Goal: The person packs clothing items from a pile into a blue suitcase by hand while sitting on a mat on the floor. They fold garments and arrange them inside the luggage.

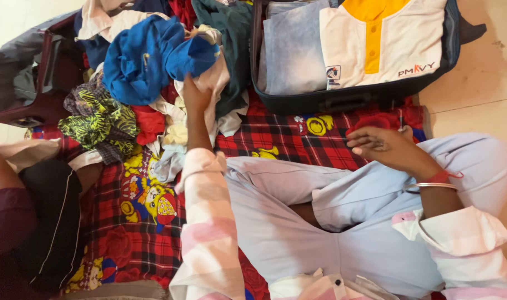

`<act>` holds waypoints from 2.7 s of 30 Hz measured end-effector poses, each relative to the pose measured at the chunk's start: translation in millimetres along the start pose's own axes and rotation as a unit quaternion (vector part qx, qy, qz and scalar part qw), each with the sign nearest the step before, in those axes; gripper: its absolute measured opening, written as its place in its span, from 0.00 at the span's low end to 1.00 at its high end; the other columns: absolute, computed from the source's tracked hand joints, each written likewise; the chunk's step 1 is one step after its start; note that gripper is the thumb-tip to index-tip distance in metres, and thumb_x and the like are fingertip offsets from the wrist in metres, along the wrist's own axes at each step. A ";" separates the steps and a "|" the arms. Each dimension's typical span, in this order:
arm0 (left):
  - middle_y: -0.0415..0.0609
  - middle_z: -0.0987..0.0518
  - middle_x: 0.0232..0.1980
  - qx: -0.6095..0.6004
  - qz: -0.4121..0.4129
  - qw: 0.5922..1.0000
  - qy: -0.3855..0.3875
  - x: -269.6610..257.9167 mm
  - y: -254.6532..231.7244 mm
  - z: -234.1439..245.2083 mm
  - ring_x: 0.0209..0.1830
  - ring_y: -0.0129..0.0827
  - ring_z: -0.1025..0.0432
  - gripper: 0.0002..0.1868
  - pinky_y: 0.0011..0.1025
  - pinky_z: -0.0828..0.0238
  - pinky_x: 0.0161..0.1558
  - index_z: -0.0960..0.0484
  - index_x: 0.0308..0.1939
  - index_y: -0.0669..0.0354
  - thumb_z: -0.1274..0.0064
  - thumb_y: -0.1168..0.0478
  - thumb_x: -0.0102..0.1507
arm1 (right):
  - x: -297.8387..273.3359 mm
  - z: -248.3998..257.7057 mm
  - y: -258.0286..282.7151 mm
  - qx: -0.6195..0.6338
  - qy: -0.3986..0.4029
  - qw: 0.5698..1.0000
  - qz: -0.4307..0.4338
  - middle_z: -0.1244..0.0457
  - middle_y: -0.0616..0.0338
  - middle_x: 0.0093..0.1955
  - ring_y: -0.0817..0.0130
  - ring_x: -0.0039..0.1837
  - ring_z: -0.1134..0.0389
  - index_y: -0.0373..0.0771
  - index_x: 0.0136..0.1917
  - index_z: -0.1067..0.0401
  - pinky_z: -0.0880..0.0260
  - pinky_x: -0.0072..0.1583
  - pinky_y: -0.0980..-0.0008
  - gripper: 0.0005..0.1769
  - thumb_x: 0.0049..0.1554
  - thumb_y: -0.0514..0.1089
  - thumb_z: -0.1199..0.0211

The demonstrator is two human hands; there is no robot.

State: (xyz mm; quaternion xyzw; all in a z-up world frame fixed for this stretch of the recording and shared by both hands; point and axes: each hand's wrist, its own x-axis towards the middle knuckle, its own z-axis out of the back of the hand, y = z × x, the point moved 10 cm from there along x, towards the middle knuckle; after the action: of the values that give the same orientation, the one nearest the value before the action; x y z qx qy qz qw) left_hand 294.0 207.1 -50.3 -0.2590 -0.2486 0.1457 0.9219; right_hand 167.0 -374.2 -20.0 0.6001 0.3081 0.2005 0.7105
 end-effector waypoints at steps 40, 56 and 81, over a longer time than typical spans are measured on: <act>0.64 0.17 0.45 -0.045 0.029 0.964 0.261 -105.4 -334.8 -167.4 0.49 0.56 0.22 0.26 0.47 0.25 0.50 0.17 0.48 0.58 0.38 0.41 0.58 | 59.8 193.1 61.6 -0.418 -0.353 0.831 0.099 0.32 0.45 0.51 0.48 0.52 0.31 0.35 0.57 0.26 0.30 0.55 0.52 0.18 0.56 0.43 0.28; 0.63 0.16 0.43 -0.244 0.148 0.920 0.268 -98.5 -318.5 -211.6 0.40 0.51 0.19 0.30 0.44 0.19 0.42 0.28 0.54 0.58 0.37 0.59 0.49 | 69.8 201.2 44.8 -0.460 -0.441 0.771 -0.004 0.45 0.40 0.64 0.35 0.65 0.41 0.35 0.66 0.38 0.34 0.58 0.45 0.42 0.44 0.43 0.20; 0.53 0.20 0.36 -0.246 -0.181 0.923 0.235 -106.9 -369.4 -145.1 0.34 0.43 0.23 0.19 0.37 0.25 0.40 0.13 0.48 0.56 0.41 0.71 0.52 | 58.2 210.8 44.1 -0.522 -0.398 0.718 -0.232 0.31 0.32 0.47 0.37 0.54 0.32 0.27 0.74 0.46 0.32 0.51 0.45 0.57 0.48 0.62 0.22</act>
State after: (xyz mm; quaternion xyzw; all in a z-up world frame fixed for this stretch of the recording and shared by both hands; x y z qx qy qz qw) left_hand 334.0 -198.4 4.2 -0.4550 -0.0954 -0.1540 0.8719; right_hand 356.3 -481.0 30.5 0.0684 -0.0270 -0.0988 0.9924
